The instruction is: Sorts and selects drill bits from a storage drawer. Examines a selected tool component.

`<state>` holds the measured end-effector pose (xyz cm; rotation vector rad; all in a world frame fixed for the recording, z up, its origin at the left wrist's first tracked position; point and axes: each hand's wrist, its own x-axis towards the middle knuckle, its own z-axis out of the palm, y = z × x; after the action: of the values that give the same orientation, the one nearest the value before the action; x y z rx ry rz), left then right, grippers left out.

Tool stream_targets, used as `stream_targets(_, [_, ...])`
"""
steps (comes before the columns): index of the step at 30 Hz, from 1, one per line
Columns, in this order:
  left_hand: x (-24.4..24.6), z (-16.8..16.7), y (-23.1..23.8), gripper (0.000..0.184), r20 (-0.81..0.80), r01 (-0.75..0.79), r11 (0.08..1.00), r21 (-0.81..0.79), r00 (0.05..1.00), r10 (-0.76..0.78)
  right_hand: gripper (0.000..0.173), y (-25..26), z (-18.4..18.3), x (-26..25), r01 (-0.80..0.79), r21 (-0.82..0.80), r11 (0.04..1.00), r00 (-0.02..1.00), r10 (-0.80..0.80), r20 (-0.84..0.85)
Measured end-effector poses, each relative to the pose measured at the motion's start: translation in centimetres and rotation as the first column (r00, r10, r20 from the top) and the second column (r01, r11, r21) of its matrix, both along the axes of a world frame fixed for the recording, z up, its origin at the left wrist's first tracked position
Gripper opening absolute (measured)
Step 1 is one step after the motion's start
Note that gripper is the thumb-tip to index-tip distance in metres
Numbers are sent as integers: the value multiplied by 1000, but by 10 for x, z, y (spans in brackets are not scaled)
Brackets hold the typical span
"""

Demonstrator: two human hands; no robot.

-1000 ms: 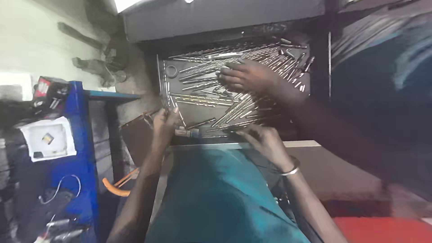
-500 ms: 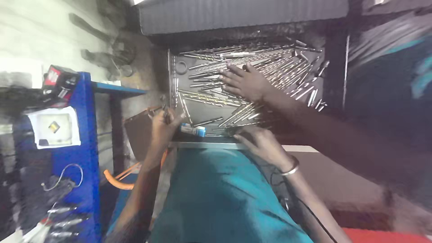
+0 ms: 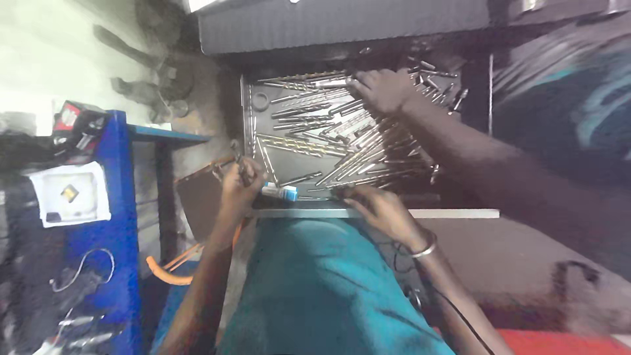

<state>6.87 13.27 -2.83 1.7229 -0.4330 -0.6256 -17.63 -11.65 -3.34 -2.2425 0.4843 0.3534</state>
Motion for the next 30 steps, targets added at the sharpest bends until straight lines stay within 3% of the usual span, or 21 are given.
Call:
stream_targets(7, [0, -1, -1, 24, 1, 50, 997, -57, 999, -50, 35, 2, -3, -5, 11, -15, 1000, 999, -10, 33])
stream_targets(18, [-10, 8, 3, 22, 48, -1, 991, 135, 999, -5, 34, 5, -1, -11, 54, -25, 998, 997, -52, 53])
stream_targets(23, [-11, 5, 7, 23, 40, 24, 998, 55, 999, -26, 34, 7, -2, -13, 64, -42, 997, 995, -61, 82])
stream_targets(30, [-13, 9, 8, 22, 102, 49, 988, 146, 993, -64, 37, 4, -3, -16, 62, -22, 998, 997, -61, 52])
